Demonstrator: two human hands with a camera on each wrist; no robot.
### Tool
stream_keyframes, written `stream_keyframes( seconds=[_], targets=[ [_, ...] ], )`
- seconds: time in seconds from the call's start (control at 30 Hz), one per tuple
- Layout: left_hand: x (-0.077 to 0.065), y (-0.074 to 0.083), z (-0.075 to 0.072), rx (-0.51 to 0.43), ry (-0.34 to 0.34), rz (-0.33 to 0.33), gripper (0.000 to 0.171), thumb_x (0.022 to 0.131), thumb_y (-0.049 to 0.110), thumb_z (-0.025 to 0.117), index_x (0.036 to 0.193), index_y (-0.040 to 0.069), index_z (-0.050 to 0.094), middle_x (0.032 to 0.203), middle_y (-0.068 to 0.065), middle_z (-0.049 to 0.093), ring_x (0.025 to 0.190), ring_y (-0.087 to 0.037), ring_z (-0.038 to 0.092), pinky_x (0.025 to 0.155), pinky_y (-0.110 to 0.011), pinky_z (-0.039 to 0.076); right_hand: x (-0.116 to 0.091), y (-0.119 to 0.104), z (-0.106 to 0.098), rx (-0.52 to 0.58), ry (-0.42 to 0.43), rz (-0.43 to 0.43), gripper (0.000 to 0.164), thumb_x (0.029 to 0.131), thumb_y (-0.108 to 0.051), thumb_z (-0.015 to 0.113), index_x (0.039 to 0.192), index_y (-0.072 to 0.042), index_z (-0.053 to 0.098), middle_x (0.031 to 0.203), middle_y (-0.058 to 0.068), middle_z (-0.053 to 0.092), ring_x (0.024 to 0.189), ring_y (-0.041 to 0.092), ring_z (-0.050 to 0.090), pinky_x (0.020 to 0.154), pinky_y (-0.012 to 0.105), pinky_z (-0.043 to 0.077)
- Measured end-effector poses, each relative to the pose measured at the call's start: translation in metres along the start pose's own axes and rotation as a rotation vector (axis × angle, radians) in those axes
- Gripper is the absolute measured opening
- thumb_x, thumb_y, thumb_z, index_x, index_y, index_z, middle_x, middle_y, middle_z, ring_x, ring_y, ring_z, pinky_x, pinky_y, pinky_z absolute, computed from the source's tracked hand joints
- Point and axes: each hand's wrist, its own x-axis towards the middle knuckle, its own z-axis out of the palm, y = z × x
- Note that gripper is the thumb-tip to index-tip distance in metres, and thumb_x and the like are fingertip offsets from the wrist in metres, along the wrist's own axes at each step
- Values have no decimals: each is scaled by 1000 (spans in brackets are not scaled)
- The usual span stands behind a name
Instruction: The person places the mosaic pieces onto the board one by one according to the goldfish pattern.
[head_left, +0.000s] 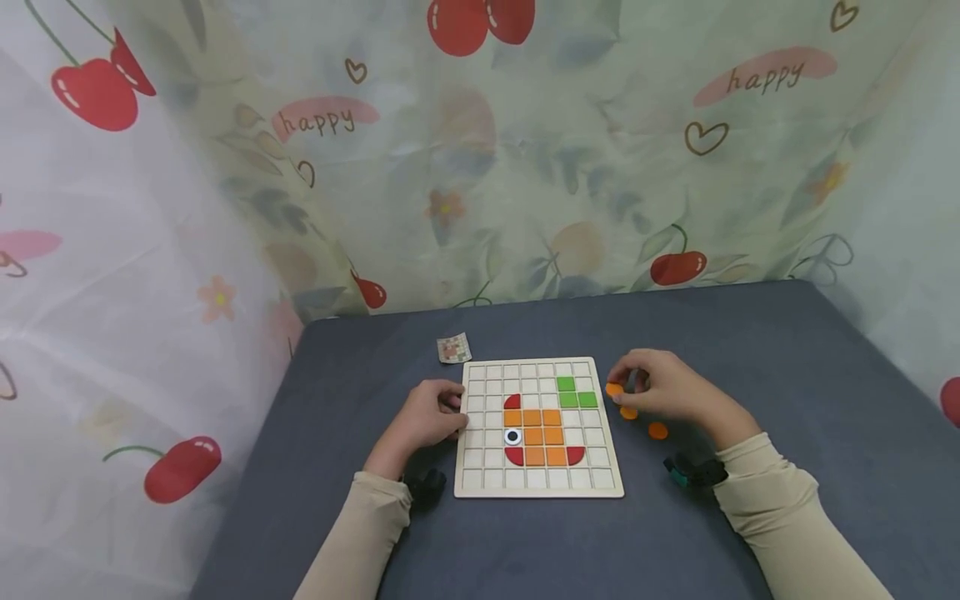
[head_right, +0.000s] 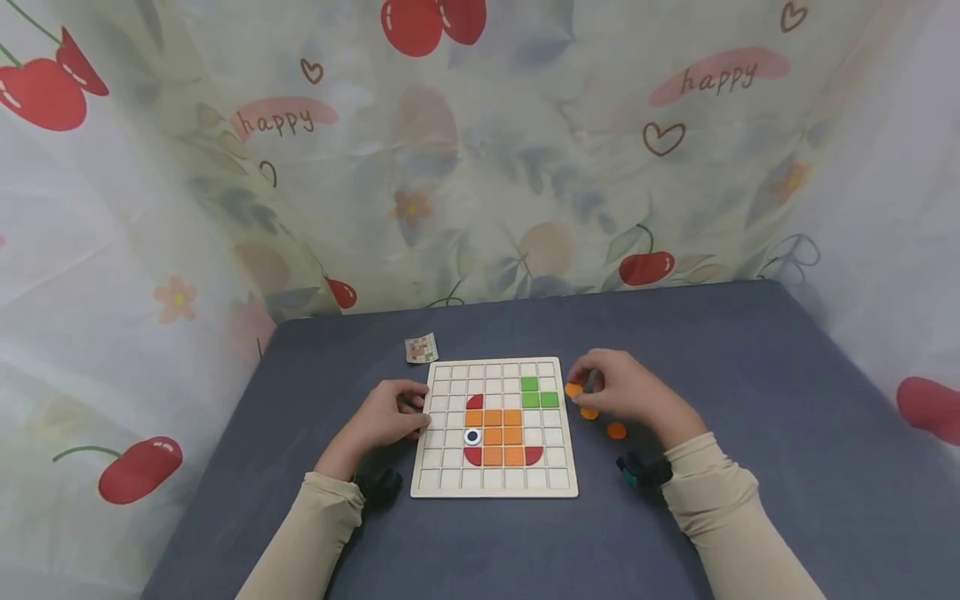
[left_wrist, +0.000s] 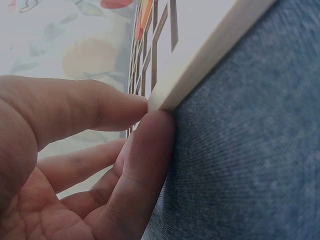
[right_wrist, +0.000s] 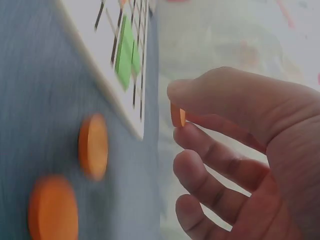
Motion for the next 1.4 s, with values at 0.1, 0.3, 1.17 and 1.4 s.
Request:
stream_keyframes(
  seconds=[0.1,0.3,1.17,1.4],
  targets=[
    [0,-1,0,-1,2,0,54,88,3,75,140,-3,64,111,-16,69,68,-16,70,63,-33,64,8,-17,10,22,-17,-31,19,90,-10,83,109,-11,77,99,1,70,77,14,57,64,25,52],
    [1,-2,0,-5,0,9,54,88,3,76,140,-4,64,111,-16,68,68,-17,70,63,-34,64,24,-48,35,44,-84,-96,19,90,-12,82,109,-13,78,104,0,72,78,15,59,69,25,55],
    [3,-7,0,-17,-5,35,52,88,2,74,138,-5,65,110,-17,70,70,-16,72,64,-35,66,49,-113,113,-81,-271,-263,15,88,-17,80,103,-20,81,95,-7,68,80,8,60,73,23,53],
    [0,-1,-1,-23,-9,18,52,87,1,73,138,-5,65,110,-17,70,73,-17,72,65,-35,66,50,-116,115,-91,-273,-265,14,87,-17,82,100,-19,80,93,-6,67,80,7,59,72,24,53]
  ],
)
